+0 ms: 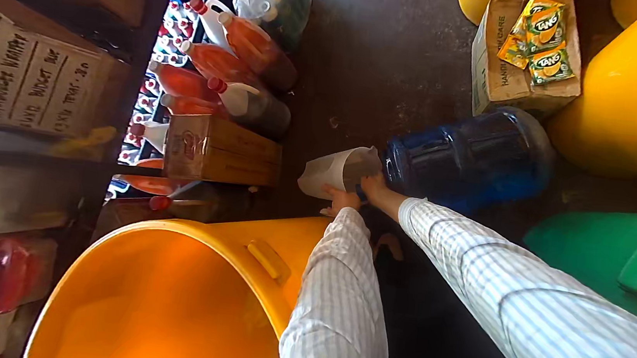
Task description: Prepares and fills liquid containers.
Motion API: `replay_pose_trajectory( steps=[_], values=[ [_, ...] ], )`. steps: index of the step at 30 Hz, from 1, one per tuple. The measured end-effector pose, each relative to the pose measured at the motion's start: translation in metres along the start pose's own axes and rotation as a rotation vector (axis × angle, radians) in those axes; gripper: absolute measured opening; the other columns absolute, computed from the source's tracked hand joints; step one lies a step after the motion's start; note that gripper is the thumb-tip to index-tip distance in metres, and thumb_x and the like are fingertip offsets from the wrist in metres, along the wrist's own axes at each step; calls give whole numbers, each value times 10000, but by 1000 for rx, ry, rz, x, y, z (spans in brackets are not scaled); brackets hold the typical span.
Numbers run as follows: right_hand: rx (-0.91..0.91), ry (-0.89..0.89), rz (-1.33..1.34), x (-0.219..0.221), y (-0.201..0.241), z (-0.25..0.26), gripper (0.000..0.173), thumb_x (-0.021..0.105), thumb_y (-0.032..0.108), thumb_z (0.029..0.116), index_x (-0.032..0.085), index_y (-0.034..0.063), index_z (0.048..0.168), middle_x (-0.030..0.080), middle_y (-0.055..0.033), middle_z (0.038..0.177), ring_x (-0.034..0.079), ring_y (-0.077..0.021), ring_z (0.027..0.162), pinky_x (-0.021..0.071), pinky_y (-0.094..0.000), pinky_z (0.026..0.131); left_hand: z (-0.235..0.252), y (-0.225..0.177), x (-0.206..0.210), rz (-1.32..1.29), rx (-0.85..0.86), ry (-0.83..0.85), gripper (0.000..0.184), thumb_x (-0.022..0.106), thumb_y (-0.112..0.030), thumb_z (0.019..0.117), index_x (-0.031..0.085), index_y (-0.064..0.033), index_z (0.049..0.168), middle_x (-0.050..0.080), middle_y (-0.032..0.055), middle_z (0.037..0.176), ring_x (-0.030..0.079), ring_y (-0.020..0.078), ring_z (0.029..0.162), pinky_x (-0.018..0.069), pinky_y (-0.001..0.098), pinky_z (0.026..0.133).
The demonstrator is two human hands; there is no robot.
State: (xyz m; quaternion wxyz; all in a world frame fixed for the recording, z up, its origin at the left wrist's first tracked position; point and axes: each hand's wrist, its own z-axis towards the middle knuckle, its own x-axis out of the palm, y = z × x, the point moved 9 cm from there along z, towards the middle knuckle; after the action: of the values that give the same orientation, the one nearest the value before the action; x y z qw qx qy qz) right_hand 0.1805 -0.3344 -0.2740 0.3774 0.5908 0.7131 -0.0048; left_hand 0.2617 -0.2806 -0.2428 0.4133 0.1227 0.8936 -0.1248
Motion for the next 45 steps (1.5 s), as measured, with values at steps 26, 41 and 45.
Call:
replay_pose_trajectory(
  steps=[26, 41, 45],
  values=[
    [105, -239, -53, -3, -74, 31, 416, 600, 16, 985, 536, -107, 1378, 618, -309, 1300, 556, -464, 1284, 264, -639, 1183, 6, -21, 10, 51, 39, 34, 1010, 587, -172, 980, -202, -72, 1602, 524, 274, 1463, 498, 329, 1406, 358, 486, 1178],
    [96, -215, -112, -15, -71, 25, 471, 616, -24, 963, 499, -116, 1410, 582, -331, 1346, 531, -481, 1308, 262, -657, 1174, 6, -18, 15, -17, 23, 34, 988, 566, -185, 996, -208, -61, 1597, 499, 289, 1477, 515, 330, 1389, 393, 483, 1150],
    [100, -211, -117, -15, -69, 24, 463, 604, -31, 970, 499, -111, 1414, 578, -327, 1353, 527, -470, 1318, 263, -649, 1176, 6, -18, 15, -30, 17, 39, 989, 562, -174, 996, -218, -62, 1594, 484, 290, 1492, 491, 328, 1412, 364, 485, 1173]
  ],
)
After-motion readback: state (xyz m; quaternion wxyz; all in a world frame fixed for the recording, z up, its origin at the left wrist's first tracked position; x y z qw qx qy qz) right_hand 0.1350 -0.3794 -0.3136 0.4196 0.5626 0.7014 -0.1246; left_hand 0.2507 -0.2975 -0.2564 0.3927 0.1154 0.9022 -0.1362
